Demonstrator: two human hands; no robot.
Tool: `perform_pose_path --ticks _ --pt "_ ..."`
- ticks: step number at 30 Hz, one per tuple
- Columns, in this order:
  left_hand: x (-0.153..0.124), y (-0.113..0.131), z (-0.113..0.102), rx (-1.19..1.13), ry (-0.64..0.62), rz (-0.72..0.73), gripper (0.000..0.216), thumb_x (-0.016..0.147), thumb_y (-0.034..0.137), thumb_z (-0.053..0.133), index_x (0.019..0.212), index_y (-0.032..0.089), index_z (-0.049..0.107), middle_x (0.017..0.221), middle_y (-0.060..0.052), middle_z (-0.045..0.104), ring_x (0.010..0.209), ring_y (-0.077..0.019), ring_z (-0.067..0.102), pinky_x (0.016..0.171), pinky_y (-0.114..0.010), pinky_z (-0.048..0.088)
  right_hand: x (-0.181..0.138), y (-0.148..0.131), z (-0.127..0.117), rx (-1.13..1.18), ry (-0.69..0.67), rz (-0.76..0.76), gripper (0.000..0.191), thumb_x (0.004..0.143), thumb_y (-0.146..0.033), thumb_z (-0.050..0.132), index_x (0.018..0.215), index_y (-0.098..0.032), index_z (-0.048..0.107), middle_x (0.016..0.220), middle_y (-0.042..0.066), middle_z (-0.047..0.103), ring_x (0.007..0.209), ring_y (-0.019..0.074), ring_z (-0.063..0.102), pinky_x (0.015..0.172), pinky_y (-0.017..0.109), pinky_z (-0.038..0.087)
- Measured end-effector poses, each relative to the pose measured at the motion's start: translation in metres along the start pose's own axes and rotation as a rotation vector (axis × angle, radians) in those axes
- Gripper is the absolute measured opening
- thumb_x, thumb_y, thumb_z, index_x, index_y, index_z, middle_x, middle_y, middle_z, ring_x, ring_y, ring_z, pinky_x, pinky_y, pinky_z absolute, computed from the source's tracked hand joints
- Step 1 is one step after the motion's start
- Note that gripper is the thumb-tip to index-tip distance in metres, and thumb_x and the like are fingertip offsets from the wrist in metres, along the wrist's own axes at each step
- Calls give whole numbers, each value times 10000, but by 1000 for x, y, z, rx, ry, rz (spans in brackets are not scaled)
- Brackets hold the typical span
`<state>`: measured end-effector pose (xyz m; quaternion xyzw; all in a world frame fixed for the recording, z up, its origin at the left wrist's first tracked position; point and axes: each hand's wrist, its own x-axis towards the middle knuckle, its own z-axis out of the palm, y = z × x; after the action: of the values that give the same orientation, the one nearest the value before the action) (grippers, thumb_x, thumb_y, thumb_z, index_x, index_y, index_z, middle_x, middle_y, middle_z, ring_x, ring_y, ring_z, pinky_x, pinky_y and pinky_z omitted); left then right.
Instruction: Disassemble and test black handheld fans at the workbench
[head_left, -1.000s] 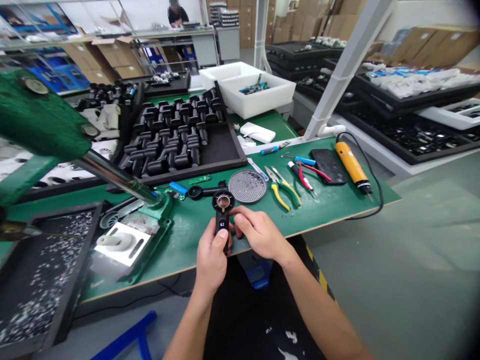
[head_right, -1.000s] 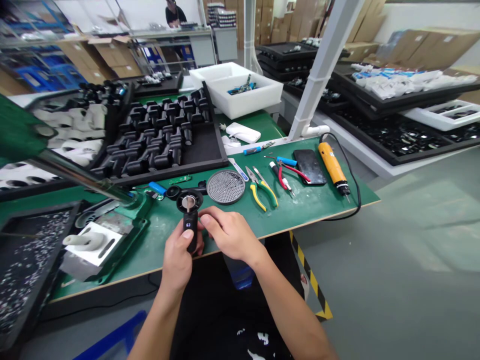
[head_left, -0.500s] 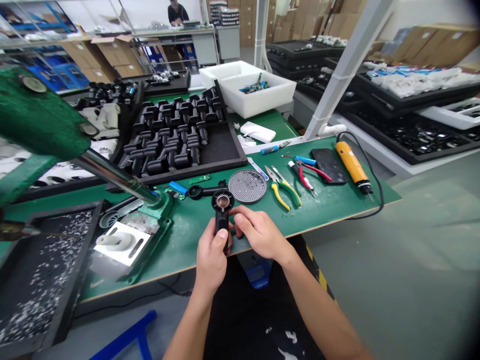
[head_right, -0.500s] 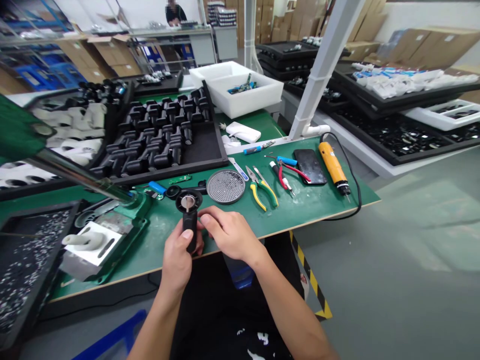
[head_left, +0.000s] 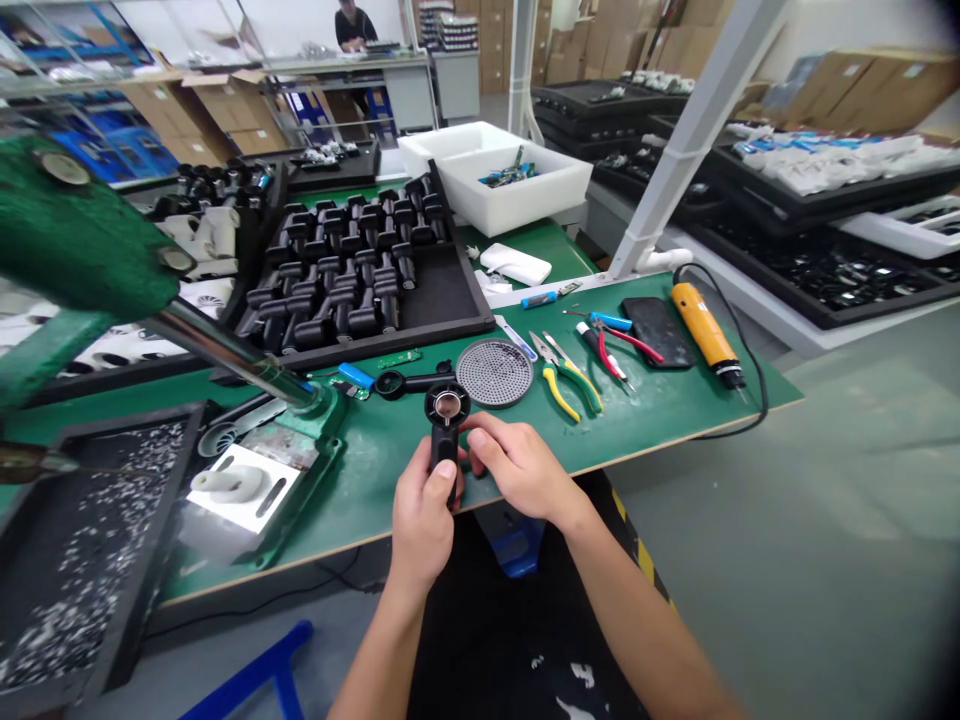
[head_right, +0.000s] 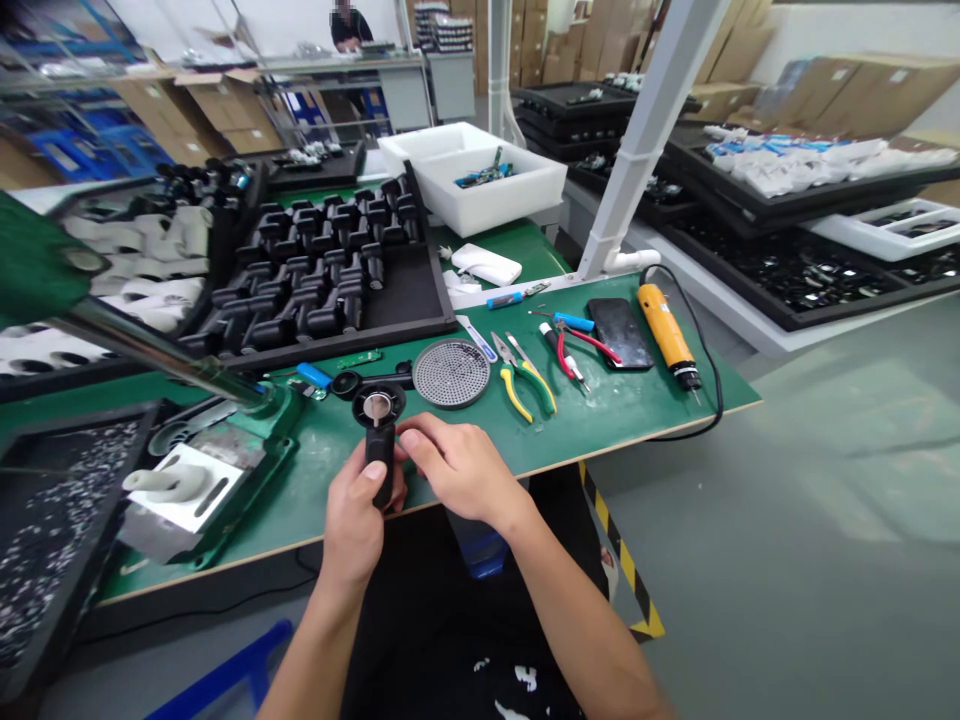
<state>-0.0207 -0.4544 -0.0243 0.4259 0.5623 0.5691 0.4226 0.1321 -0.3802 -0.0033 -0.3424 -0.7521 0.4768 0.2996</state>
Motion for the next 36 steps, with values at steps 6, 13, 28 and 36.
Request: perform_pose_path --ticks 6,13,28,36 --pt "0 0 0 2 -4 8 336 995 505 549 974 182 637 609 50 479 535 -125 418 493 -237 380 0 0 0 2 -1 -8 360 1131 -470 399 1216 -266 683 819 -33 715 762 139 674 733 274 430" --pt "0 2 1 11 0 4 336 988 500 544 962 179 638 611 47 477 539 -129 421 497 -242 385 0 0 -1 -2 -1 -11 367 1131 -470 397 1215 -259 685 824 -28 720 769 142 678 736 271 432" --pt "0 3 1 -12 5 6 340 983 511 559 981 178 629 612 51 473 534 -124 412 497 -238 372 0 -2 0 -16 -3 -10 383 1131 -479 391 1204 -253 691 803 -25 702 759 144 663 721 268 425" --pt "1 1 0 -59 -4 7 336 985 508 557 1002 180 627 599 59 455 528 -125 407 499 -243 375 0 -3 0 -25 1 -3 400 1130 -486 391 1215 -250 701 808 -19 707 738 140 648 692 262 411"
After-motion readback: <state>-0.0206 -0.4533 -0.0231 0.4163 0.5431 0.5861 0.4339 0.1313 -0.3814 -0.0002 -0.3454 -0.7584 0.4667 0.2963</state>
